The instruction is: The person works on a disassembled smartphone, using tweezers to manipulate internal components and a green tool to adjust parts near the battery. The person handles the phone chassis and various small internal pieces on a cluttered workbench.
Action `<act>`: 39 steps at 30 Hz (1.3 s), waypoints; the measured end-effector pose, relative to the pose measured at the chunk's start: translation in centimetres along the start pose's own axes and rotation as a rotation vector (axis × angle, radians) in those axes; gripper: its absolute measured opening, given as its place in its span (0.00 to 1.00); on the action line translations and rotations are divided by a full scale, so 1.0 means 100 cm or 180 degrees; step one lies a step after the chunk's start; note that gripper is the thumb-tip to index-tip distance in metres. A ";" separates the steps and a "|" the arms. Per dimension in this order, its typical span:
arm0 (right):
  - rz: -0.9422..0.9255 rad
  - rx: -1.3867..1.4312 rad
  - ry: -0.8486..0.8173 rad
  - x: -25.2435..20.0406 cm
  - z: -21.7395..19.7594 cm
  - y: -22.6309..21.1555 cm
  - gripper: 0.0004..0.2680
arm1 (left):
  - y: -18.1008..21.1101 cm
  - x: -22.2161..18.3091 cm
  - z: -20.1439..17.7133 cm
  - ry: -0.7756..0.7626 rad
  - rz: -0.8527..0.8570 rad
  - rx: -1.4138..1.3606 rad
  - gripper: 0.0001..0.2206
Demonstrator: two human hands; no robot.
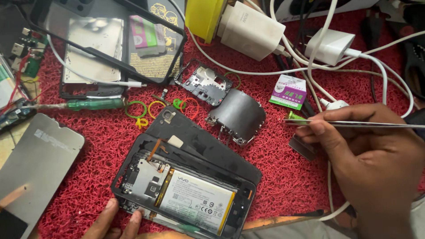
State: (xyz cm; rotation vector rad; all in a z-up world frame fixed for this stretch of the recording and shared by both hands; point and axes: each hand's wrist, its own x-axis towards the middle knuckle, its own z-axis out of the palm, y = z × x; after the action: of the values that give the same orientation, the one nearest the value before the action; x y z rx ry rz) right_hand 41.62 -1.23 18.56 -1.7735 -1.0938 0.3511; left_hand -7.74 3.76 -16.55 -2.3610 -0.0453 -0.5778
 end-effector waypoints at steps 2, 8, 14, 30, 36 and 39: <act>0.0023 -0.0052 0.0034 -0.001 0.001 -0.002 0.03 | 0.011 -0.012 0.003 -0.0064 -0.0073 0.0019 0.14; -0.0123 0.0197 0.0029 -0.003 0.001 0.002 0.04 | 0.019 -0.037 -0.005 -0.0430 0.0042 -0.0292 0.14; 0.0014 0.0013 0.0120 -0.003 0.004 -0.001 0.04 | 0.050 -0.045 0.000 -0.0902 -0.2091 -0.2440 0.14; -0.0029 -0.0264 0.0169 -0.006 0.013 -0.009 0.03 | 0.000 0.013 -0.013 -0.0127 -0.0624 -0.0647 0.15; 0.0118 -0.0022 0.0115 -0.001 0.008 -0.006 0.02 | -0.068 0.065 -0.043 -0.0427 0.0693 -0.0299 0.21; 0.0175 0.0121 0.0099 -0.003 0.005 -0.004 0.02 | -0.094 0.084 -0.059 -0.0616 0.1076 -0.0321 0.20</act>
State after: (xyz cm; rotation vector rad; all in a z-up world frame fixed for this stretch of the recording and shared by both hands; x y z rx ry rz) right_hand 40.91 -1.08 18.62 -1.7724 -1.0116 0.3741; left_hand -4.24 6.05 -3.29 -2.4416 0.2969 -0.1917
